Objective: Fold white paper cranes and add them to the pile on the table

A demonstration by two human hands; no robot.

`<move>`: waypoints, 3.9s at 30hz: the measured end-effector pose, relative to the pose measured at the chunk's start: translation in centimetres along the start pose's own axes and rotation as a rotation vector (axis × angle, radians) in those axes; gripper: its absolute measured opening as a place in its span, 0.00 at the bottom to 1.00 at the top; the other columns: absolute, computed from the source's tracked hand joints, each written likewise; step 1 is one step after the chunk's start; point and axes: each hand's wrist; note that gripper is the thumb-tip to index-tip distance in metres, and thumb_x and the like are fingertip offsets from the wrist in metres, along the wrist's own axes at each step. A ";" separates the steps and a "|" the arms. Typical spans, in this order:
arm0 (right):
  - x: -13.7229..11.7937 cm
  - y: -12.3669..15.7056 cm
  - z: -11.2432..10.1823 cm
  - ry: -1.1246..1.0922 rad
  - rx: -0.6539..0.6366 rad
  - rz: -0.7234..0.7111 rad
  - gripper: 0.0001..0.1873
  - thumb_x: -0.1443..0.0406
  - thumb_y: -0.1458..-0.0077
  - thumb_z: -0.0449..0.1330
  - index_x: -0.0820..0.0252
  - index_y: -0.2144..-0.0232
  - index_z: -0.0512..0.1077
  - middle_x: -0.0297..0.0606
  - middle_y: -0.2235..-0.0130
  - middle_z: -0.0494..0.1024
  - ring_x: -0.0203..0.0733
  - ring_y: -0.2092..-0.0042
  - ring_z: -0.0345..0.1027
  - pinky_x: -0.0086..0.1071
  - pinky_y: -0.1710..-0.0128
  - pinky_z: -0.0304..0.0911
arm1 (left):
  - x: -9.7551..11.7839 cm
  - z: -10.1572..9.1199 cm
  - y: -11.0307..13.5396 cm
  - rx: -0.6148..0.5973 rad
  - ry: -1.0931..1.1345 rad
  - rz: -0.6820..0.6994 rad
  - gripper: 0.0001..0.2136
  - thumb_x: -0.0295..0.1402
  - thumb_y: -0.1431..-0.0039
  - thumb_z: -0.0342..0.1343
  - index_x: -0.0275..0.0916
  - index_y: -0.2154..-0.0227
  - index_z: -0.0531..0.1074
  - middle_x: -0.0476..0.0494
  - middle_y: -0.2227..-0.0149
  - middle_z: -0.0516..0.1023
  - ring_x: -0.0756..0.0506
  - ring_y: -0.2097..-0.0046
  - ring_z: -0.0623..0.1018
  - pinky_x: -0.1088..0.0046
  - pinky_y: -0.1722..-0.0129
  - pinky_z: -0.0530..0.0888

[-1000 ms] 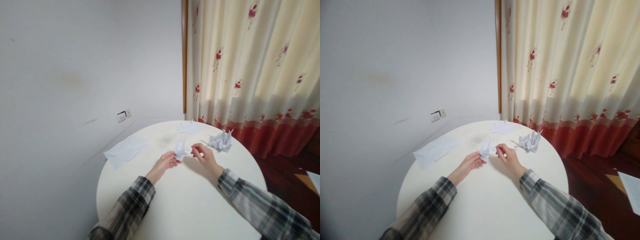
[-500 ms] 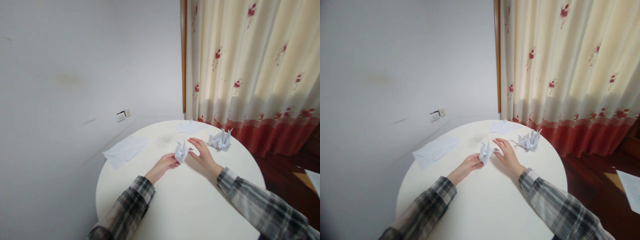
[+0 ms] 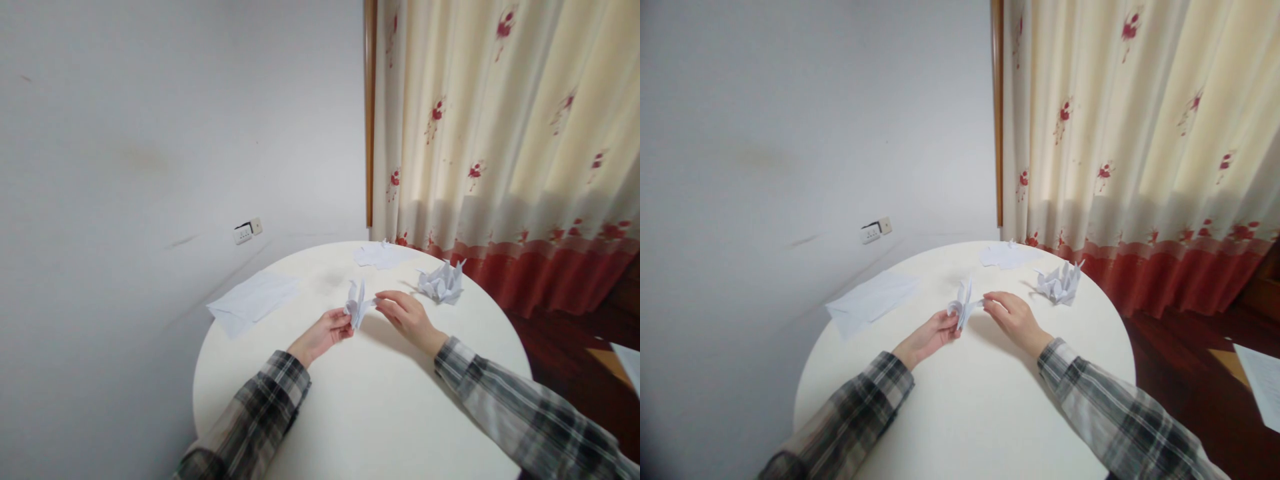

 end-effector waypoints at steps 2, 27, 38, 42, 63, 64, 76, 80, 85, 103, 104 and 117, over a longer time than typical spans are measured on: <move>0.0 0.0 -0.1 -0.016 -0.010 -0.016 0.09 0.66 0.47 0.51 0.55 0.63 0.68 0.42 0.60 0.73 0.40 0.59 0.65 0.34 0.61 0.62 | 0.0 -0.1 0.0 0.003 0.025 0.005 0.08 0.28 0.59 0.62 0.33 0.75 0.69 0.50 0.77 0.68 0.55 0.76 0.70 0.80 0.74 0.67; -1.1 -0.7 1.2 -0.165 -0.042 0.339 0.10 0.63 0.47 0.50 0.61 0.75 0.67 0.36 0.75 0.71 0.35 0.71 0.62 0.28 0.71 0.56 | -0.6 -0.9 -1.6 0.176 -0.327 0.276 0.15 0.35 0.58 0.60 0.33 0.66 0.71 0.41 0.66 0.74 0.49 0.65 0.72 0.73 0.62 0.67; -1.3 -1.6 2.1 -0.915 -0.070 0.835 0.12 0.59 0.57 0.57 0.62 0.82 0.64 0.32 0.80 0.69 0.33 0.76 0.61 0.28 0.73 0.56 | -0.9 -1.6 -2.1 0.306 -0.326 0.396 0.12 0.30 0.60 0.59 0.32 0.69 0.72 0.43 0.70 0.75 0.49 0.68 0.73 0.72 0.64 0.69; -1.5 -1.8 2.1 -1.131 -0.123 0.970 0.12 0.60 0.60 0.60 0.64 0.83 0.64 0.32 0.81 0.70 0.31 0.78 0.61 0.27 0.74 0.57 | -1.0 -1.6 -2.1 0.344 -0.295 0.387 0.12 0.30 0.61 0.60 0.32 0.70 0.72 0.44 0.72 0.75 0.50 0.71 0.72 0.74 0.67 0.69; 0.4 -0.7 2.0 -1.557 -0.289 1.353 0.07 0.67 0.50 0.54 0.65 0.78 0.64 0.31 0.82 0.68 0.27 0.82 0.60 0.21 0.80 0.61 | -0.3 -1.6 -1.8 0.381 -0.255 0.384 0.16 0.33 0.63 0.62 0.32 0.68 0.72 0.42 0.71 0.76 0.50 0.70 0.73 0.74 0.66 0.69; 0.4 -0.6 2.0 -1.525 -0.285 1.333 0.07 0.66 0.51 0.55 0.64 0.78 0.64 0.31 0.82 0.68 0.27 0.82 0.59 0.21 0.80 0.60 | -0.2 -1.7 -1.8 0.396 -0.252 0.389 0.17 0.34 0.63 0.62 0.32 0.68 0.72 0.42 0.70 0.76 0.50 0.70 0.73 0.73 0.65 0.69; -0.9 -1.5 2.1 -0.942 0.024 0.833 0.17 0.57 0.63 0.62 0.62 0.70 0.68 0.29 0.79 0.67 0.32 0.76 0.61 0.27 0.74 0.57 | -0.7 -0.7 -1.4 0.260 -0.351 0.266 0.16 0.37 0.61 0.61 0.32 0.68 0.69 0.41 0.70 0.75 0.48 0.68 0.74 0.73 0.66 0.68; -0.6 -1.2 2.4 -0.838 -0.022 0.823 0.15 0.56 0.61 0.60 0.63 0.76 0.68 0.29 0.81 0.64 0.31 0.79 0.57 0.26 0.78 0.54 | -0.9 -0.6 -1.5 0.168 -0.431 0.228 0.16 0.35 0.62 0.62 0.33 0.70 0.67 0.43 0.70 0.74 0.49 0.69 0.73 0.73 0.67 0.67; -0.3 -0.8 2.5 -0.611 -0.047 0.778 0.11 0.59 0.58 0.57 0.64 0.77 0.69 0.31 0.81 0.65 0.30 0.79 0.54 0.24 0.80 0.50 | -1.2 -0.8 -1.5 0.203 -0.670 0.331 0.18 0.32 0.62 0.61 0.35 0.66 0.66 0.42 0.64 0.71 0.48 0.63 0.70 0.75 0.67 0.67; -0.4 -0.5 3.0 -0.360 -0.272 0.539 0.10 0.62 0.55 0.54 0.63 0.80 0.69 0.30 0.82 0.65 0.30 0.79 0.54 0.24 0.79 0.48 | -0.8 -1.2 -1.4 0.245 -1.120 0.562 0.06 0.34 0.54 0.55 0.37 0.75 0.73 0.47 0.74 0.72 0.49 0.71 0.69 0.76 0.70 0.64; -0.5 -0.5 2.9 -0.352 -0.278 0.530 0.10 0.62 0.55 0.54 0.63 0.80 0.69 0.30 0.82 0.65 0.30 0.79 0.54 0.24 0.79 0.48 | -0.8 -1.3 -1.4 0.242 -1.130 0.565 0.06 0.34 0.54 0.55 0.37 0.75 0.73 0.47 0.74 0.72 0.49 0.71 0.69 0.76 0.70 0.64; -0.2 -0.4 2.6 -0.259 -0.316 0.463 0.09 0.64 0.56 0.54 0.64 0.83 0.67 0.29 0.83 0.64 0.29 0.79 0.53 0.24 0.79 0.46 | -1.0 -1.8 -1.7 0.258 -1.084 0.533 0.06 0.33 0.54 0.55 0.36 0.75 0.73 0.48 0.75 0.72 0.50 0.72 0.69 0.77 0.72 0.64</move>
Point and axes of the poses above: each hand's wrist, its own y-axis away from the middle knuckle, its own z-axis out of the palm, x = y × z
